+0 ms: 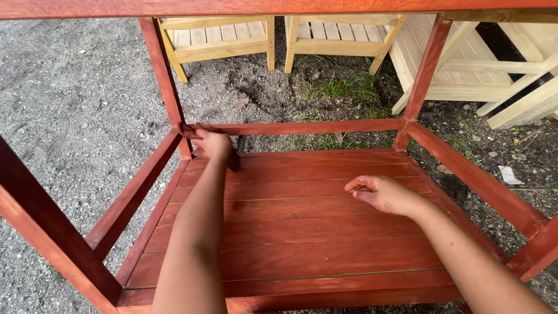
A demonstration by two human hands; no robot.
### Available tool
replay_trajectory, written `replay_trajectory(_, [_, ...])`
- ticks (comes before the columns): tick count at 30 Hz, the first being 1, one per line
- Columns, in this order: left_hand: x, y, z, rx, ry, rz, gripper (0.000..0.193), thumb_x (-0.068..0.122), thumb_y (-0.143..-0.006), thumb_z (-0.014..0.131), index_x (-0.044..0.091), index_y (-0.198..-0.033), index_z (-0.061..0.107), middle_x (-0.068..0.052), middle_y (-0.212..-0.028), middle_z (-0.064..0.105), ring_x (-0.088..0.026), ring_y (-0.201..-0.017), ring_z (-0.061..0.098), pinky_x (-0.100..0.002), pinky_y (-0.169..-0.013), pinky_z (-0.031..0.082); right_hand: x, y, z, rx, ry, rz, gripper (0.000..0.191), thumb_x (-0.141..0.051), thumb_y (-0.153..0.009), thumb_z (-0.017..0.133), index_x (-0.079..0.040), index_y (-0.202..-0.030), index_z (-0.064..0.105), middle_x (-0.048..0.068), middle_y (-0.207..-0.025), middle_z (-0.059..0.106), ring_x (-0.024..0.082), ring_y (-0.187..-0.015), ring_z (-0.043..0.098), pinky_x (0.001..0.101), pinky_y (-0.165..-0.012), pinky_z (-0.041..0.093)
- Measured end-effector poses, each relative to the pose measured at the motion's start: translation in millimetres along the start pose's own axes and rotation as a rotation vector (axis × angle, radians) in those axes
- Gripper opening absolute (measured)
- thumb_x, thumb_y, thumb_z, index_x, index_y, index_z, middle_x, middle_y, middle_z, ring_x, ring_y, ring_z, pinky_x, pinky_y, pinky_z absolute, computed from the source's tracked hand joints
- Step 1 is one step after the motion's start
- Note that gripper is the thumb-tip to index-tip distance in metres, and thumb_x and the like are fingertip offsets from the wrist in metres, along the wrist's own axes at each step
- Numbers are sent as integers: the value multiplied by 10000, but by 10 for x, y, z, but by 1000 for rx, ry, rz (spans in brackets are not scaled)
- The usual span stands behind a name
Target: The person rubs a red-brown stain into a wooden multi-tier shelf unit, first wiping the top tray with a cloth and then working the stain into the wood by hand. They dip the cloth into a bowl of stain, reapply it, and wipe the lower shelves and frame rails of the unit.
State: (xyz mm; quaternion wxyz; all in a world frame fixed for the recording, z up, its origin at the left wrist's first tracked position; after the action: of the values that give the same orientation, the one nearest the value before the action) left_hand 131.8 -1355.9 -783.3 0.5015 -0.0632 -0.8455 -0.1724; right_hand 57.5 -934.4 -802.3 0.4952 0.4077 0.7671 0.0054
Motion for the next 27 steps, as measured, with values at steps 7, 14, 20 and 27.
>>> replay_trajectory(7, [13,494,1118,-423,390,-36,687,258,-993,621,48,-1488,192,-255,-1463,368,-418,-1299,462,-474,-1074,399,-175,112,-56,34,66,14,285,-122,-963,603,-87,-1235,679,-5,-1158,740,90,-1093,674,264,-956,526])
replay_trajectory(14, [84,-319,-351,84,-8,79,477,240,-981,611,68,-1347,358,-211,-1292,487,-370,-1140,546,-461,-935,454,-227,77,-100,21,-21,-30,280,-112,-966,604,-76,-1231,687,7,-1161,728,100,-1097,657,271,-968,519])
replay_trajectory(20, [257,-113,-245,206,61,25,308,225,-971,602,84,-1226,501,-172,-1145,590,-329,-1003,617,-450,-816,501,-92,92,26,15,-17,-29,262,-100,-969,604,-67,-1216,685,17,-1143,734,106,-1086,671,275,-965,528])
replay_trajectory(27, [272,567,1173,-515,457,43,180,207,-959,592,104,-1085,668,-128,-973,709,-281,-844,701,-437,-676,556,-41,163,-4,40,-76,-53,278,-65,-950,600,-68,-1217,682,-1,-1155,730,91,-1093,665,271,-971,519])
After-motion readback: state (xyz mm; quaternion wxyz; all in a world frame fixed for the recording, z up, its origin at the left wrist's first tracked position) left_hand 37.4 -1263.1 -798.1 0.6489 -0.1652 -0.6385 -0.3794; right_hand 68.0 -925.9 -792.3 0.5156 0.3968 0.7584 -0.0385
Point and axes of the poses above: each hand's wrist, its own y-axis away from the middle knuckle, its own z-axis out of the palm, x = y × z, the point moved 10 cm from there along -y, towards the middle knuckle
